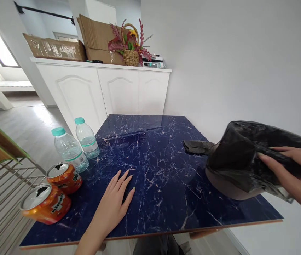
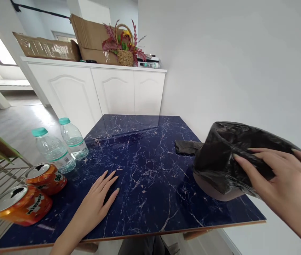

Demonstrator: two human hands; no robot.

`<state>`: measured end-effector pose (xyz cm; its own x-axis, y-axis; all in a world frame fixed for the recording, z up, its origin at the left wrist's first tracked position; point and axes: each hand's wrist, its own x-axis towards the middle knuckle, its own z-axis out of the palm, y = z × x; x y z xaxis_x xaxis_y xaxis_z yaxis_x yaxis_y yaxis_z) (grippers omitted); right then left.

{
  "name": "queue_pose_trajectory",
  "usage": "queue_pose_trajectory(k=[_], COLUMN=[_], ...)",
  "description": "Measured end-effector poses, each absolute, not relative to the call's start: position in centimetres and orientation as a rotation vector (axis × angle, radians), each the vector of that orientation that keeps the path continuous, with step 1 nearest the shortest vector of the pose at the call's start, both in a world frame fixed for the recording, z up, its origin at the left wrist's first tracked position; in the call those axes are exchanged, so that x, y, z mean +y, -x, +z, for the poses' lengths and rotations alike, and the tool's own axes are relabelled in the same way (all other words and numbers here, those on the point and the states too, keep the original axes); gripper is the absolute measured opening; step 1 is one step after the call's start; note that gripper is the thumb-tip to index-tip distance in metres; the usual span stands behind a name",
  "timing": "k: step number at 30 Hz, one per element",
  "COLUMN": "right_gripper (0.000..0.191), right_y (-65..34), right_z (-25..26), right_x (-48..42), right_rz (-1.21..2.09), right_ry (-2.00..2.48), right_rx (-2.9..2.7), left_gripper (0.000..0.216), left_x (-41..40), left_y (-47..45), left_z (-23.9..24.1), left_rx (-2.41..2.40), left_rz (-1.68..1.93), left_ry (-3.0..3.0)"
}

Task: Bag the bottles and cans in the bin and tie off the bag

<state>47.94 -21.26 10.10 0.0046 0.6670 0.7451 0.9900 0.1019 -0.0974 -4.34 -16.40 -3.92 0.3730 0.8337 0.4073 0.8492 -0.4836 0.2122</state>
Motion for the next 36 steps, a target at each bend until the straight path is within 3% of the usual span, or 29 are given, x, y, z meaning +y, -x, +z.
queue_pose_trajectory(k=[4, 10, 20, 25, 28, 32, 36], right_gripper=[0.054, 0.023, 0.007, 0.073, 0.090, 0.089, 0.070], right_y=[-41.2, -33.7, -27.8, -28.1, -29.0, -31.0, -32.9], right_z=[12.5, 13.7, 14.1, 10.1, 5.6, -1.2, -5.3], right_x=[-20.6, -18.4, -17.7, -18.9, -19.9, -20.1, -18.8], right_rz=[-0.586, -0.299, -0.132, -0.066, 0.077, 0.187, 0.233], right_ry=[1.478, 1.132, 0.779, 0.869, 0.931, 1.108, 1.253], right_rx=[-1.799, -1.957, -2.083, -1.898, -1.718, -1.689, -1.744], left_gripper=[0.049, 0.047, 0.045, 0.044, 0.046, 0.045, 0.045], left_x=[-16.5, -16.9, -17.6, -17.7, -17.8, -17.9, -17.9], left_y=[4.4, 4.4, 4.3, 4.4, 4.4, 4.3, 4.3], left_z=[-3.7, -3.6, -3.1, -3.2, -3.1, -2.9, -2.8], left_rx=[-1.578, -1.607, -1.642, -1.652, -1.669, -1.682, -1.694], left_rz=[-0.742, -0.740, -0.763, -0.744, -0.747, -0.754, -0.714], left_ry=[2.572, 2.558, 2.546, 2.548, 2.550, 2.558, 2.566])
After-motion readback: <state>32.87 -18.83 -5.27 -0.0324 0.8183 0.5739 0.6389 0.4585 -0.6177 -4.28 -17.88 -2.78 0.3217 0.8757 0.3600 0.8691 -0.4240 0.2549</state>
